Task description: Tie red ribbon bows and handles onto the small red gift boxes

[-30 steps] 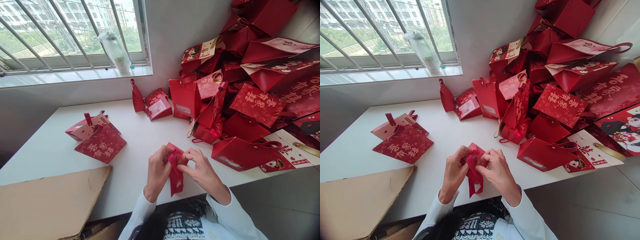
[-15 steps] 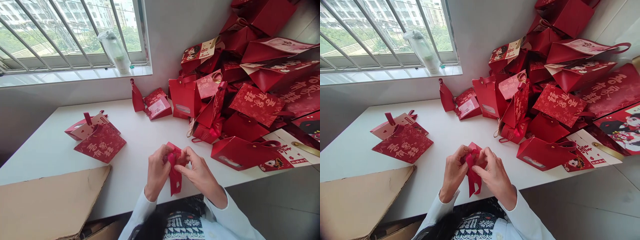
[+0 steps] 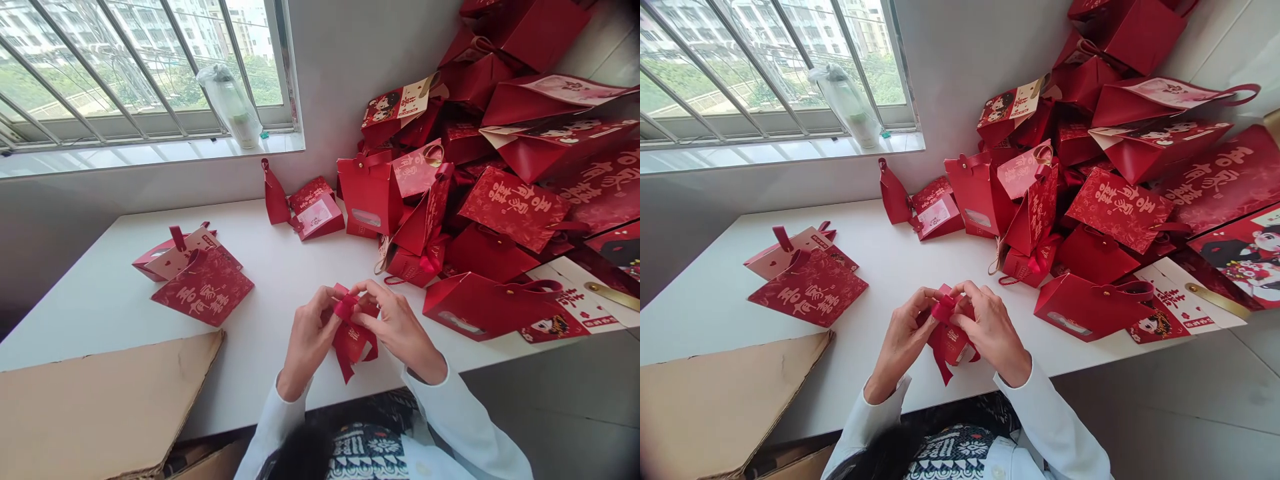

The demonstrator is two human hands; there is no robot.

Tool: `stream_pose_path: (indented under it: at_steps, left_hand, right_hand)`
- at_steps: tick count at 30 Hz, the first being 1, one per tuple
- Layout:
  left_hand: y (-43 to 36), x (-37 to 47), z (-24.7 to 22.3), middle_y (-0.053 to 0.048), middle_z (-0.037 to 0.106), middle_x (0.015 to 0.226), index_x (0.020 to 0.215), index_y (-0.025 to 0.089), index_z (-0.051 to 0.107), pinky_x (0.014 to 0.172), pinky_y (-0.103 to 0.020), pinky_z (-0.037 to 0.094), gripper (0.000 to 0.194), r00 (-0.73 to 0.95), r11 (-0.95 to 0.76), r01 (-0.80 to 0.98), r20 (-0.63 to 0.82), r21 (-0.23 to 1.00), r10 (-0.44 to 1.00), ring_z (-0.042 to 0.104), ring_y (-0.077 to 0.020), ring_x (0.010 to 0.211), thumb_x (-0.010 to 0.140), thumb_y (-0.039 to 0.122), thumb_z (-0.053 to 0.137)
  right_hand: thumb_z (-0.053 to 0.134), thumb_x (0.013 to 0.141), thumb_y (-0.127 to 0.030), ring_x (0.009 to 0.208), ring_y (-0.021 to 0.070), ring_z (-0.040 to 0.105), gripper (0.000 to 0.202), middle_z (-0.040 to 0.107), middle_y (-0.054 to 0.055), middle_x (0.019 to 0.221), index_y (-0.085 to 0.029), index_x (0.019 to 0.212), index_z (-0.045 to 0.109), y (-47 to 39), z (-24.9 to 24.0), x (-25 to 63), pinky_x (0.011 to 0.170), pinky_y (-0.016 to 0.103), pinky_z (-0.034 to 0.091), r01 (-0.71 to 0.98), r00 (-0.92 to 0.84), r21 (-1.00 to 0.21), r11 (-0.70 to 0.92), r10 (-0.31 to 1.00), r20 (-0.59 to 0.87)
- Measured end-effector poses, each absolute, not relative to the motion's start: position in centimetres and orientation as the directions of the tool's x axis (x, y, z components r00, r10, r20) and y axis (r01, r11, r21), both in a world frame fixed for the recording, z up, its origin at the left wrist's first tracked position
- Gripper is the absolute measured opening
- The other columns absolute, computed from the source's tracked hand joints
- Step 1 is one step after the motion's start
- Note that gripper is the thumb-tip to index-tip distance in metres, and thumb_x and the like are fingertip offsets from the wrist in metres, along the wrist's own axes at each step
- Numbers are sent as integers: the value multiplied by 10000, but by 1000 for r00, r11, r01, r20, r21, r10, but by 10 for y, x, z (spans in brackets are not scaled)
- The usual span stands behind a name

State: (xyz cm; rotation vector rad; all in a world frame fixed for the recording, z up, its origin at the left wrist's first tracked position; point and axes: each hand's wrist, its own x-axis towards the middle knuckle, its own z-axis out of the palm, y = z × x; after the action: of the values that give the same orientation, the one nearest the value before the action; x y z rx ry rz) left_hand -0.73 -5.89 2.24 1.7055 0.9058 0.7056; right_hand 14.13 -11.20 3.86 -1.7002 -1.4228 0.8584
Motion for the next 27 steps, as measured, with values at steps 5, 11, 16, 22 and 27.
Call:
stream_pose_path:
  at_steps: [5,11,16,22,27]
  left_hand:
    - [-54,-17,24,-22,689,897,1150,208,478,635,-214,469,239,641,-226,220,33,949,767,610,-120,728,933,300,439]
    - [-56,-19,22,-34,669,1013,1203,229,437,704,-232,474,265,607,-315,293,79,903,791,607,-117,779,942,241,398]
    - [-60,-15,22,-12,666,927,1189,228,441,702,-224,477,254,555,-260,282,64,923,830,609,-118,769,939,267,415]
    - [-61,-10,19,-22,647,877,1188,203,443,713,-248,484,266,511,-185,243,36,952,859,605,-133,777,936,283,409]
    - [-63,-9,21,-26,659,874,1184,202,463,732,-263,486,273,529,-186,253,25,949,848,600,-142,782,928,289,423]
  right_hand:
    - [557,800,-183,775,168,593,247,694,-12,791,-227,1019,662,-106,40,148,726,281,424,493,67,-866,-80,996,-54]
    - [544,819,-206,724,140,588,216,705,-13,802,-209,951,716,-101,40,152,674,233,427,425,-20,-903,-60,997,-75]
    - [559,824,-249,619,117,514,172,664,-25,690,-204,816,725,-101,38,147,596,222,373,499,41,-864,-66,998,-52]
    - [561,826,-248,604,115,480,164,613,-31,644,-197,712,667,-105,34,145,575,221,337,534,82,-844,-41,997,3]
    - [555,820,-237,614,126,469,171,577,-35,609,-199,667,621,-106,30,145,585,235,329,579,97,-815,-34,995,28]
